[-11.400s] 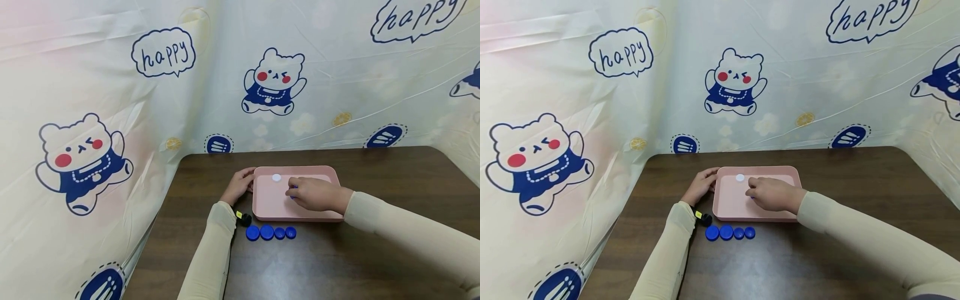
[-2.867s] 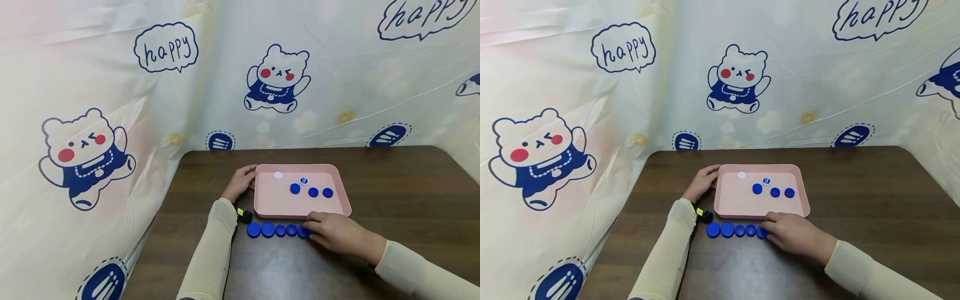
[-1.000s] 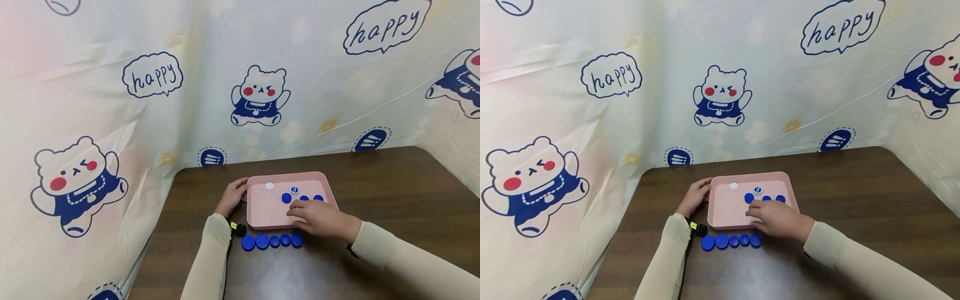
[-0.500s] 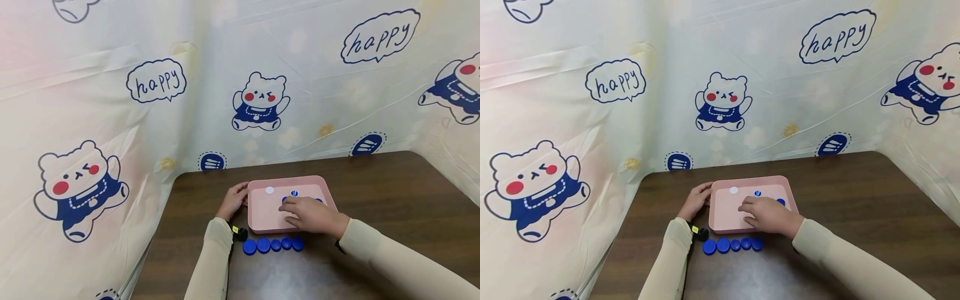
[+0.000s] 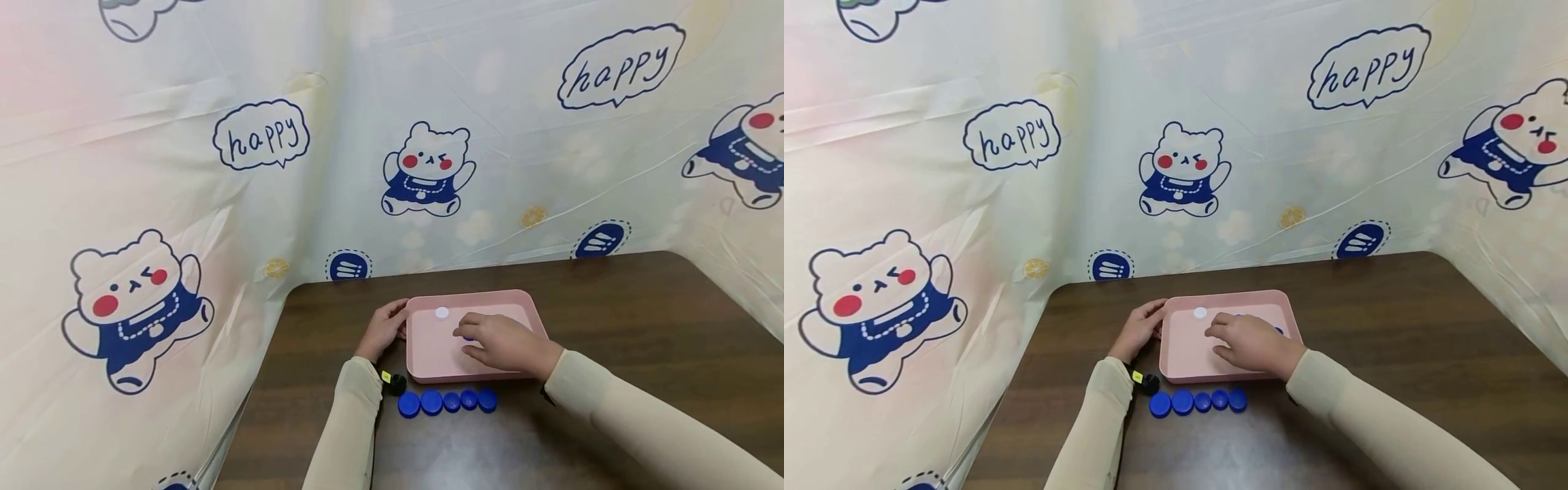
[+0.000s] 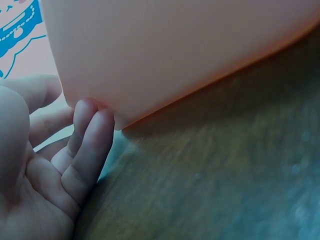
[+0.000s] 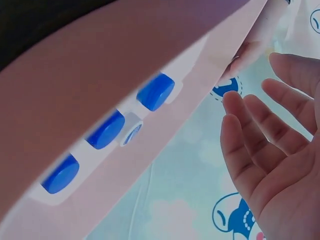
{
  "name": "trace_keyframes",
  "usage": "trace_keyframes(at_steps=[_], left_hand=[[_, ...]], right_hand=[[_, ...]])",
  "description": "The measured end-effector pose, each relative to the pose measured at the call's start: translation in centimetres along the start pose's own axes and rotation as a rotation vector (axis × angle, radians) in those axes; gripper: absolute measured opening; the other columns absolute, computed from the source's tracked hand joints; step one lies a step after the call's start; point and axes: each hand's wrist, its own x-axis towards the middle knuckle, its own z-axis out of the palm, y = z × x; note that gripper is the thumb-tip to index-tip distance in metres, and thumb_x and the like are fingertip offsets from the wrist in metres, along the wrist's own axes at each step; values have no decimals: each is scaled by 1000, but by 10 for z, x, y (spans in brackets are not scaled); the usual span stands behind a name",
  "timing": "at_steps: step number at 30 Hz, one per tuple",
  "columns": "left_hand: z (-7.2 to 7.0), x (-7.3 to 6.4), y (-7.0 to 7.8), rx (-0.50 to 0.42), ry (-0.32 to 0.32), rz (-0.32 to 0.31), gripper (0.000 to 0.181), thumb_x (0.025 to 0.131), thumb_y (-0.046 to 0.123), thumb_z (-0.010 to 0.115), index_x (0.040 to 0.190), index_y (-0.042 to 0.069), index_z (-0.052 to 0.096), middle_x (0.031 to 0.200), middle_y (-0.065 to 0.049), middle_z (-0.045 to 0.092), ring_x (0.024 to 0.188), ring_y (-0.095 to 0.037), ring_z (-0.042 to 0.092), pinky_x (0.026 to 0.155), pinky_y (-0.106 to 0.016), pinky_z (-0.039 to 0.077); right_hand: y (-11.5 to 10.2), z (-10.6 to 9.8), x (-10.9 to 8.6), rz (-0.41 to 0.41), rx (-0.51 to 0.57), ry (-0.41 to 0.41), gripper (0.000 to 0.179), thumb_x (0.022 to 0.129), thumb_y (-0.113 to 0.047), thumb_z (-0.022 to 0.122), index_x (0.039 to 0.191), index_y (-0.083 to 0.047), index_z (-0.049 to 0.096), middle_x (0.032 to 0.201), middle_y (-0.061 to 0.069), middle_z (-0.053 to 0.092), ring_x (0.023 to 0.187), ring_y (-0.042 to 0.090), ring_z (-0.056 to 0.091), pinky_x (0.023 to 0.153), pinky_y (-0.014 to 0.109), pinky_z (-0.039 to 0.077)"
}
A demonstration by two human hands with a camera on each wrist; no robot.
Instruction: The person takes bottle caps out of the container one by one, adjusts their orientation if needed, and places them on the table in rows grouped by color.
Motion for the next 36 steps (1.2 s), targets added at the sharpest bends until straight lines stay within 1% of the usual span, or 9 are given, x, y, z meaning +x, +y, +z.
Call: trace_keyframes(at_steps=[7, 10, 15, 16, 17, 22, 24, 30, 36], left_hand=[[0, 2, 6, 43, 9, 21, 39, 98, 28, 60, 134, 15, 59, 100, -13, 62, 65, -20, 57, 61, -32, 55], [-1, 0, 12, 56, -9, 23, 43, 98, 28, 60, 138, 14, 55, 110, -13, 62, 65, -21, 58, 62, -33, 56], [-2, -6, 7, 91, -26, 4, 55, 96, 30, 63, 145, 11, 46, 132, -11, 57, 68, -24, 61, 66, -36, 57], [-2, -5, 1, 89, -24, 2, 58, 95, 33, 64, 145, 12, 45, 133, -9, 57, 70, -24, 62, 67, -36, 57], [-3, -5, -1, 90, -35, -3, 60, 94, 34, 65, 146, 12, 44, 134, -9, 56, 72, -24, 63, 68, -36, 57], [-6, -8, -3, 98, -53, -19, 66, 91, 36, 68, 148, 16, 41, 139, -9, 53, 90, -23, 64, 75, -36, 56], [-7, -10, -3, 103, -48, -25, 65, 91, 34, 69, 148, 17, 42, 139, -8, 52, 93, -22, 64, 76, -35, 56], [-10, -17, -4, 103, -57, -5, 55, 94, 22, 64, 145, 13, 46, 137, -9, 53, 86, -25, 64, 74, -37, 56], [-8, -17, -5, 97, -62, 14, 52, 94, 23, 65, 143, 13, 49, 133, -10, 56, 79, -25, 65, 72, -37, 57]], right_hand=[[2, -8, 8, 53, 1, -30, 36, 86, -26, 75, 119, -11, 69, 112, 5, 64, 95, 18, 65, 84, 36, 55], [4, -8, 12, 77, -1, -52, 38, 87, -26, 74, 121, -11, 69, 113, 5, 63, 94, 18, 66, 84, 36, 54], [7, -2, 15, 149, -9, -107, 40, 88, -26, 72, 124, -12, 67, 113, 5, 62, 92, 19, 65, 84, 37, 54], [8, 0, 16, 160, -11, -117, 40, 88, -26, 72, 125, -11, 67, 112, 5, 62, 92, 19, 65, 84, 37, 54], [9, 1, 17, 164, -15, -123, 40, 88, -26, 71, 125, -11, 66, 112, 5, 62, 91, 19, 64, 84, 37, 54], [16, 3, 26, 169, -33, -137, 41, 88, -23, 72, 126, -9, 66, 112, 7, 62, 95, 20, 62, 87, 38, 52], [18, 6, 29, 174, -45, -160, 42, 88, -24, 71, 128, -10, 65, 113, 7, 62, 97, 19, 61, 89, 37, 51], [20, 17, 34, 185, -54, -235, 44, 89, -27, 70, 130, -11, 64, 110, 5, 62, 92, 18, 61, 88, 36, 51], [21, 18, 35, 235, -51, -263, 42, 89, -28, 71, 129, -14, 65, 109, 3, 63, 94, 17, 61, 89, 37, 51]])
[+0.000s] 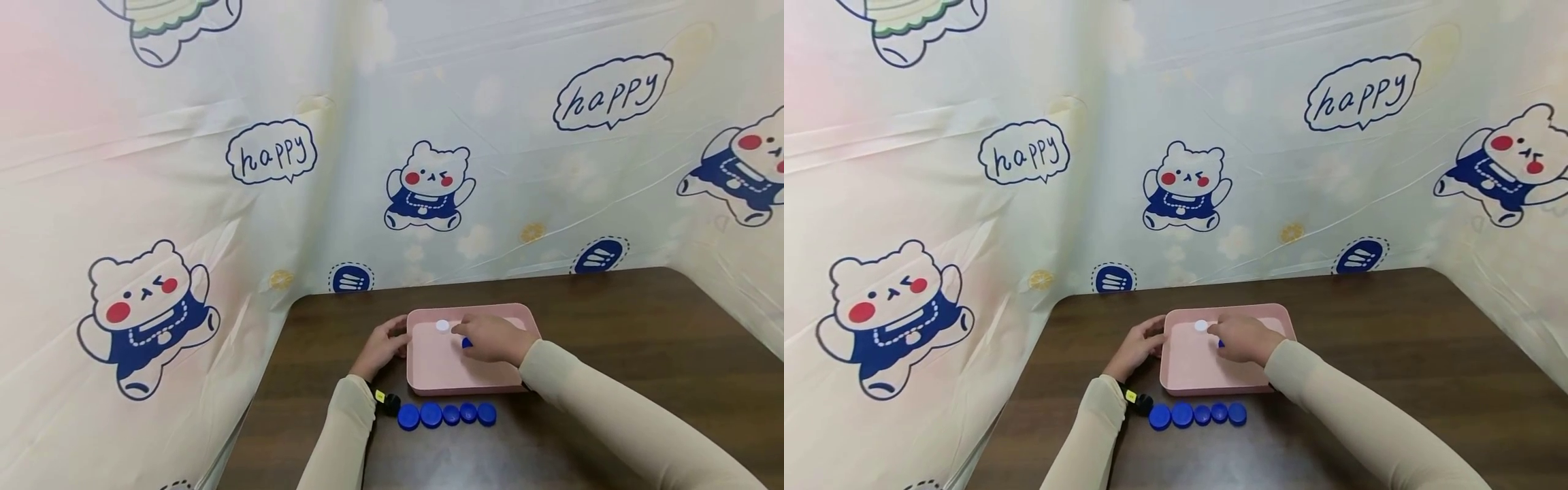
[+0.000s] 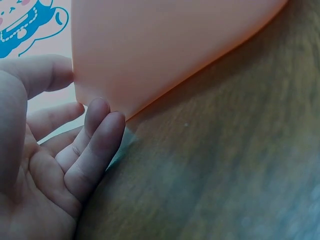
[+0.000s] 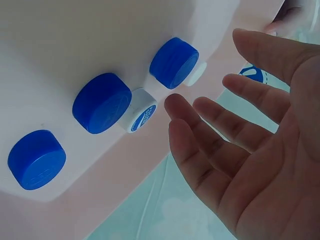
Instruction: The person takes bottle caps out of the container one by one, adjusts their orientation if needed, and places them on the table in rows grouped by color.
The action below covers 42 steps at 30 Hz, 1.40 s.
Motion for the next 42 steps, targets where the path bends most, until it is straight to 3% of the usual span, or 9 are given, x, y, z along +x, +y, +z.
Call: trace_keyframes(at_steps=[8, 15, 24, 28, 34, 42], left_hand=[[0, -3, 1, -15, 9, -15, 51, 93, 24, 66, 141, 15, 52, 131, -8, 57, 78, -25, 65, 71, -37, 57], [-1, -2, 0, -23, 17, -12, 50, 94, 22, 66, 141, 13, 52, 130, -10, 57, 78, -25, 65, 71, -36, 57], [-1, -6, -3, -25, 30, -28, 49, 93, 22, 67, 139, 11, 54, 129, -10, 58, 77, -25, 65, 71, -36, 57], [1, -6, -3, -34, 20, 5, 49, 94, 21, 66, 139, 10, 53, 131, -12, 57, 78, -25, 65, 72, -36, 57], [2, -8, -6, -36, 18, -11, 49, 94, 20, 66, 139, 8, 53, 132, -13, 57, 78, -23, 66, 71, -36, 57], [1, -4, 1, -8, 32, -17, 47, 94, 24, 66, 139, 13, 54, 130, -9, 58, 82, -24, 66, 74, -35, 57]], right_hand=[[-1, 1, 3, 7, 30, -50, 41, 89, -28, 71, 127, -14, 66, 107, 2, 63, 92, 16, 60, 90, 39, 51], [1, 5, 10, -22, -6, -71, 33, 88, -26, 72, 119, -16, 70, 100, 0, 65, 86, 13, 58, 88, 36, 51], [-4, 11, 12, -39, -25, -129, 30, 90, -21, 69, 119, -17, 71, 109, 2, 69, 95, 17, 63, 93, 38, 50], [-5, 11, 12, -20, -38, -132, 29, 89, -19, 69, 118, -17, 72, 109, 1, 69, 93, 15, 63, 93, 37, 50], [-6, 18, 14, -33, -27, -145, 27, 88, -16, 71, 115, -16, 73, 107, 1, 70, 92, 16, 63, 93, 38, 50], [-3, 12, 17, -51, -72, -136, 27, 87, -13, 72, 114, -17, 73, 105, 1, 70, 90, 17, 63, 92, 38, 50]])
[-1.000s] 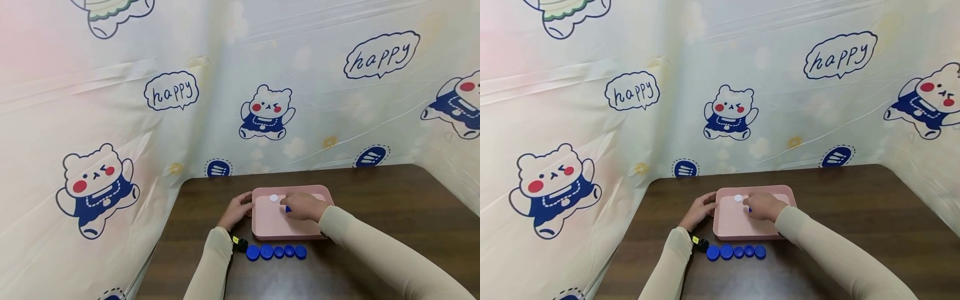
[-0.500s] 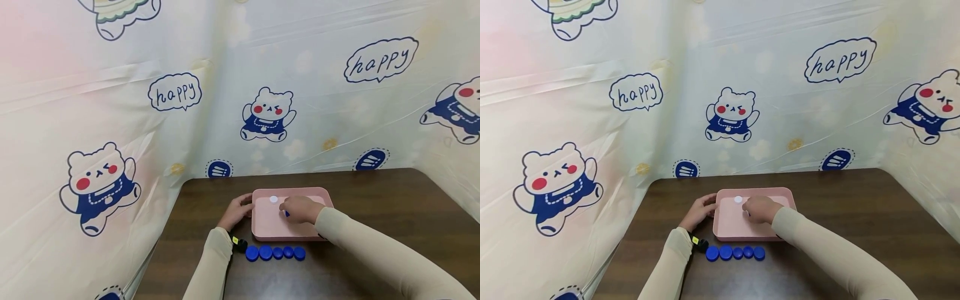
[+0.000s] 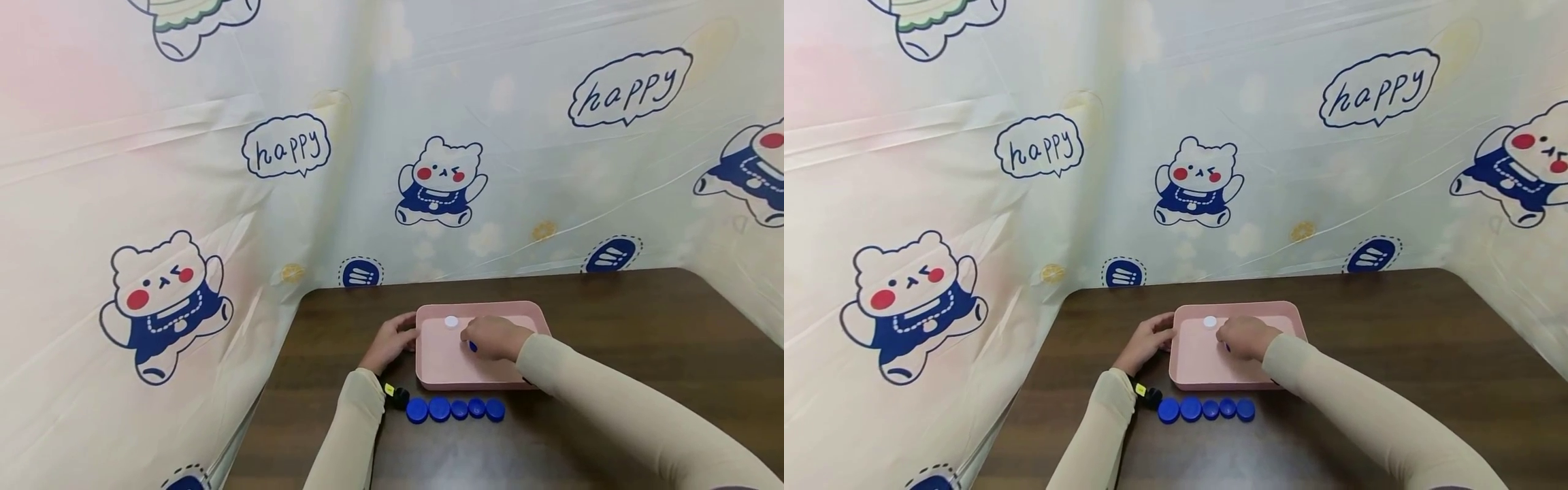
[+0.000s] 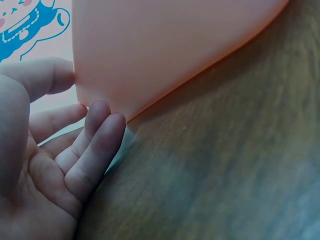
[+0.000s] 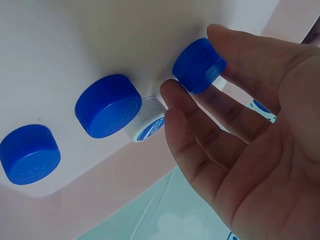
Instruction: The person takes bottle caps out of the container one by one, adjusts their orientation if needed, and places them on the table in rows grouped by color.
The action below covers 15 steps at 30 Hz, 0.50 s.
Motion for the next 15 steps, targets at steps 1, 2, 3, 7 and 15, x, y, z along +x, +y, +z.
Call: trace_keyframes(at_steps=[1, 2, 3, 7, 15], left_hand=[[0, 1, 1, 0, 1, -3, 47, 94, 24, 66, 139, 13, 54, 130, -9, 58, 82, -24, 66, 74, -35, 57], [0, 1, 1, -1, 0, -3, 47, 94, 23, 66, 139, 13, 54, 130, -9, 58, 82, -24, 66, 74, -35, 57], [0, 2, 0, -5, -1, -2, 47, 94, 23, 66, 139, 12, 54, 130, -9, 58, 81, -24, 66, 74, -35, 57], [0, 3, -1, -9, -6, -4, 46, 94, 23, 66, 138, 13, 55, 129, -8, 58, 81, -25, 66, 74, -35, 57], [0, 1, -1, -10, 1, 12, 46, 94, 20, 65, 138, 9, 55, 128, -10, 59, 78, -24, 66, 72, -35, 57]], right_hand=[[1, -1, 0, -3, -6, 1, 27, 87, -13, 72, 113, -17, 73, 105, 1, 70, 89, 16, 63, 92, 38, 51], [2, -1, 0, -4, -7, 1, 26, 87, -12, 71, 113, -17, 73, 105, 1, 70, 88, 16, 63, 92, 38, 51], [2, -1, 0, -7, -13, 0, 26, 87, -12, 71, 112, -17, 73, 104, 1, 70, 87, 16, 62, 92, 38, 51], [2, -1, 1, -26, -20, -1, 23, 89, -9, 69, 111, -16, 74, 103, 1, 70, 84, 16, 61, 91, 38, 51], [-2, -3, 5, -21, 16, -16, 24, 89, -8, 69, 111, -15, 74, 106, 1, 70, 87, 16, 61, 92, 39, 50]])
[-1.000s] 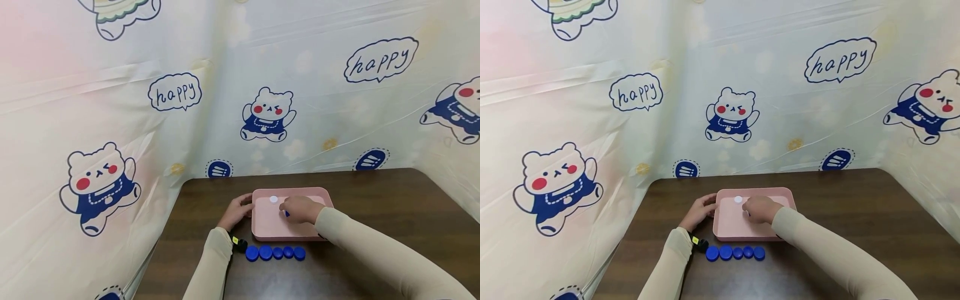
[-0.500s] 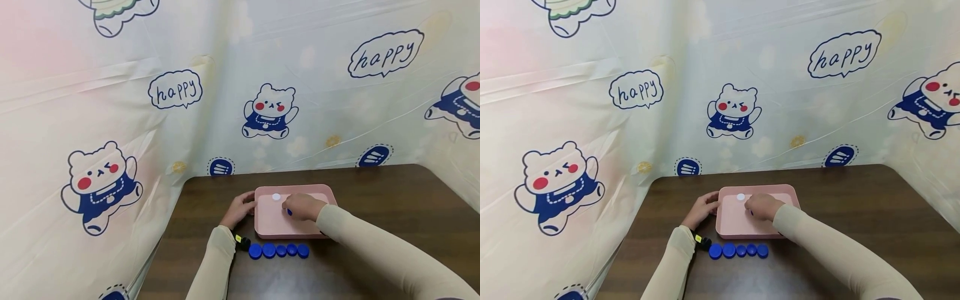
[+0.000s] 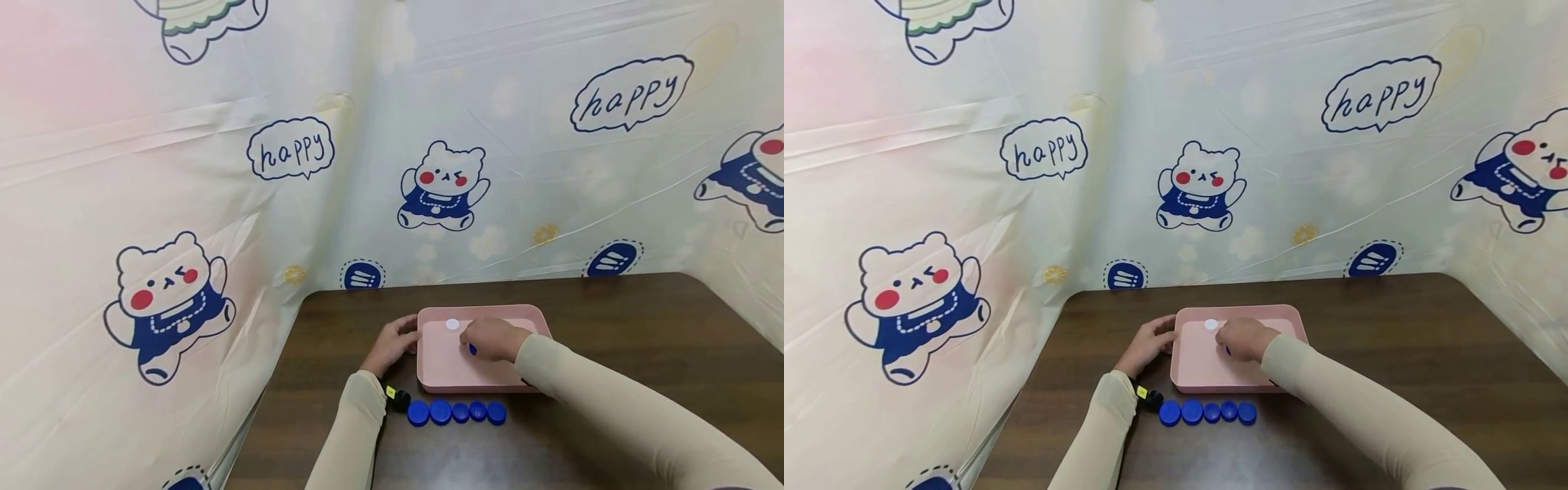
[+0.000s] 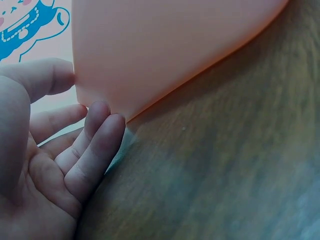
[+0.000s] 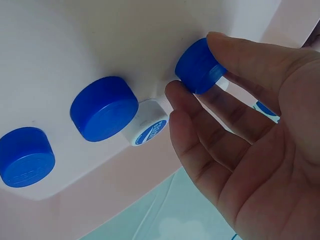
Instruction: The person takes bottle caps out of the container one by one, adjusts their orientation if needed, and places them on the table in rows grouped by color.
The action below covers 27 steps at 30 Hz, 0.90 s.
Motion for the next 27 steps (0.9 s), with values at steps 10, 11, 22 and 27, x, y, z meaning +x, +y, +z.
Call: trace_keyframes(at_steps=[10, 11, 22, 27], left_hand=[[1, -2, 2, 15, 5, -11, 45, 95, 19, 64, 138, 10, 55, 128, -9, 59, 80, -23, 66, 73, -35, 57], [1, -2, 2, 16, 5, -12, 45, 95, 19, 64, 138, 10, 55, 128, -9, 59, 80, -24, 66, 73, -35, 57], [4, 0, 1, 18, 6, -18, 47, 94, 21, 65, 138, 10, 54, 129, -9, 58, 80, -23, 66, 73, -35, 57], [3, 0, 3, 14, 10, -16, 46, 94, 20, 65, 138, 10, 55, 128, -9, 59, 80, -23, 65, 73, -35, 57]], right_hand=[[2, 0, 1, -28, -15, 19, 20, 89, -8, 68, 107, -16, 74, 99, -2, 70, 81, 14, 59, 88, 35, 52], [3, -1, -1, -33, -24, 20, 18, 90, -8, 68, 104, -16, 75, 95, -2, 69, 77, 14, 58, 84, 33, 52], [9, -4, -23, -120, -179, -1, 13, 93, -14, 66, 103, -16, 73, 77, -3, 58, 64, 13, 50, 73, 31, 53], [9, -4, -29, -192, -215, 63, 11, 91, -12, 67, 101, -13, 72, 77, -1, 55, 64, 12, 50, 67, 28, 52]])
